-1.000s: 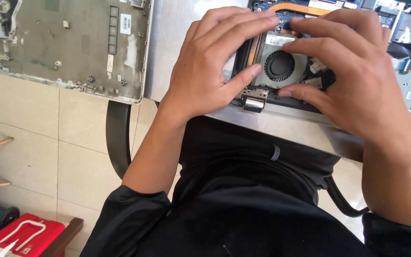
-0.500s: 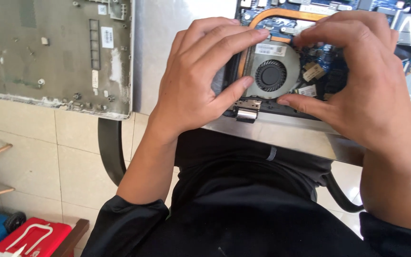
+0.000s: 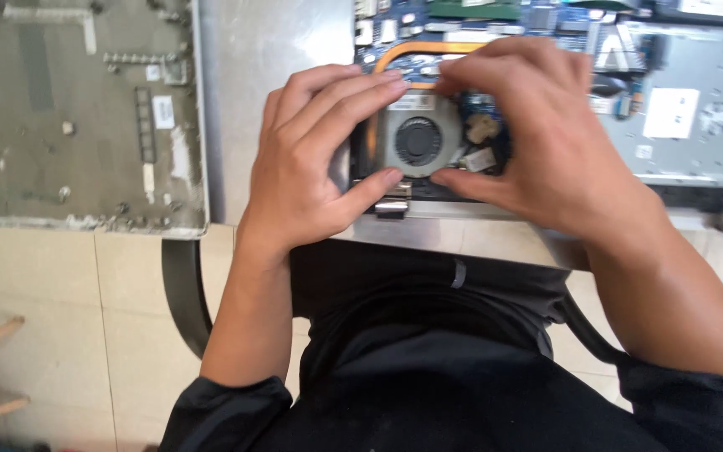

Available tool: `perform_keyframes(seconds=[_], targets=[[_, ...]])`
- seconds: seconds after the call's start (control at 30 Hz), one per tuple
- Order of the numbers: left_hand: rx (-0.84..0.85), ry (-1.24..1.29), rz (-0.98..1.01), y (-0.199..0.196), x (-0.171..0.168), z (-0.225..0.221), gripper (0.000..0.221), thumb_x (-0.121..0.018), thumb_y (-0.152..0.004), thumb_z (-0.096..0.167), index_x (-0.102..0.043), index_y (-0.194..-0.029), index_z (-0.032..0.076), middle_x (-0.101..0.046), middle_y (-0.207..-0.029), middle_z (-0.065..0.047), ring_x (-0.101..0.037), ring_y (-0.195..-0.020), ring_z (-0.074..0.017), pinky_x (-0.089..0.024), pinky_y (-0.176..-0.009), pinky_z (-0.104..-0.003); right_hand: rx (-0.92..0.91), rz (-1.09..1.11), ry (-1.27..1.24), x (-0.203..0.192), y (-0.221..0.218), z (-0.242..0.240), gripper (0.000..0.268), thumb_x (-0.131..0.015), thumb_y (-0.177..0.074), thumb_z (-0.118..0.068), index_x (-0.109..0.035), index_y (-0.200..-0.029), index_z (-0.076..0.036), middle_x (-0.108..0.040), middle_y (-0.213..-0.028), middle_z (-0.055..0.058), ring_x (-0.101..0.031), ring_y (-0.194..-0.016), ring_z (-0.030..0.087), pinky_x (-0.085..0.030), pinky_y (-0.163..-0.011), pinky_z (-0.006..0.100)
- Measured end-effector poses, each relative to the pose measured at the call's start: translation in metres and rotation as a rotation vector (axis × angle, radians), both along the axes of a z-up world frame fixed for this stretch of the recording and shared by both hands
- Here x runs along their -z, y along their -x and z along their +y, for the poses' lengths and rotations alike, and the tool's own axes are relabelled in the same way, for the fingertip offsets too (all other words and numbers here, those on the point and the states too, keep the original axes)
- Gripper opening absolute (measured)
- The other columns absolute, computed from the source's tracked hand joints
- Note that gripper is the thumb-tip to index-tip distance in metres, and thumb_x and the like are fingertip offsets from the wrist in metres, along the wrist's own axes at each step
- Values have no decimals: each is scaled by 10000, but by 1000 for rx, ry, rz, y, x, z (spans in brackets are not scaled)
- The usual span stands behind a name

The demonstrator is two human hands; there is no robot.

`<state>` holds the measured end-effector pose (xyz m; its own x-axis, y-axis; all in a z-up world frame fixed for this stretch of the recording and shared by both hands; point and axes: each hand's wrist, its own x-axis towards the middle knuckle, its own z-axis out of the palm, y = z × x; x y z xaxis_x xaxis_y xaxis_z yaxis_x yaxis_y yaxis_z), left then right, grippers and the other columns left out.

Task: The person is removing the top cover of a laptop using a screwdriver and prying it open to reveal and work on the internal components.

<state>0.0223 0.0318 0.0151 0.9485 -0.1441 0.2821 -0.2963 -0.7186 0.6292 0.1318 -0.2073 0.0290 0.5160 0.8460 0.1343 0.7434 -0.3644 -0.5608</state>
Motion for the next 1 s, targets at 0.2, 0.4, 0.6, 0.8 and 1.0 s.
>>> perform_keyframes(seconds=[0.2,0.4,0.6,0.8,1.0], targets=[[59,-39,-17,-10,-10,-14,614,-669,-970,497,-632,-1386,47,-635,-1447,-125,-554,-1300,-377,-372,-1153,-485,-62,-64,-135,-13,-12,-17,599,-538,-1061,-525,-534,-1432,-54,-557,-1376,174,-522,-1298,365,-311,-1058,471],[-2,-128,-49,-3,2,-13,577,-747,-916,405,-670,-1361,45,-660,-1403,-120,-538,-1309,-360,-375,-1114,-492,281,-78,-357,-44,-22,-76,356,-746,-1086,-139,-567,-1354,12,-529,-1381,210,-559,-1330,382,-493,-1146,487],[-24,-169,-37,-1,11,-10,694,-757,-838,518,-668,-1376,88,-644,-1422,-98,-512,-1338,-329,-378,-1114,-521,789,-325,-134,-14,-37,-186,277,-723,-1049,-42,-640,-1303,33,-623,-1167,189,-610,-1025,284,-463,-847,389],[-63,-155,-30,-1,13,-11,658,-752,-837,480,-647,-1388,136,-632,-1414,-65,-513,-1308,-300,-385,-1075,-480,1010,-234,36,4,-51,-236,300,-742,-1019,-90,-672,-1284,33,-637,-1155,192,-604,-1015,280,-488,-898,411],[-67,-138,-43,-1,17,-11,651,-729,-855,503,-640,-1388,139,-642,-1406,-62,-512,-1309,-290,-374,-1073,-478,1065,-86,475,6,-112,-221,395,-642,-1066,-358,-670,-1429,-205,-644,-1293,294,-439,-1258,459,-284,-931,604]])
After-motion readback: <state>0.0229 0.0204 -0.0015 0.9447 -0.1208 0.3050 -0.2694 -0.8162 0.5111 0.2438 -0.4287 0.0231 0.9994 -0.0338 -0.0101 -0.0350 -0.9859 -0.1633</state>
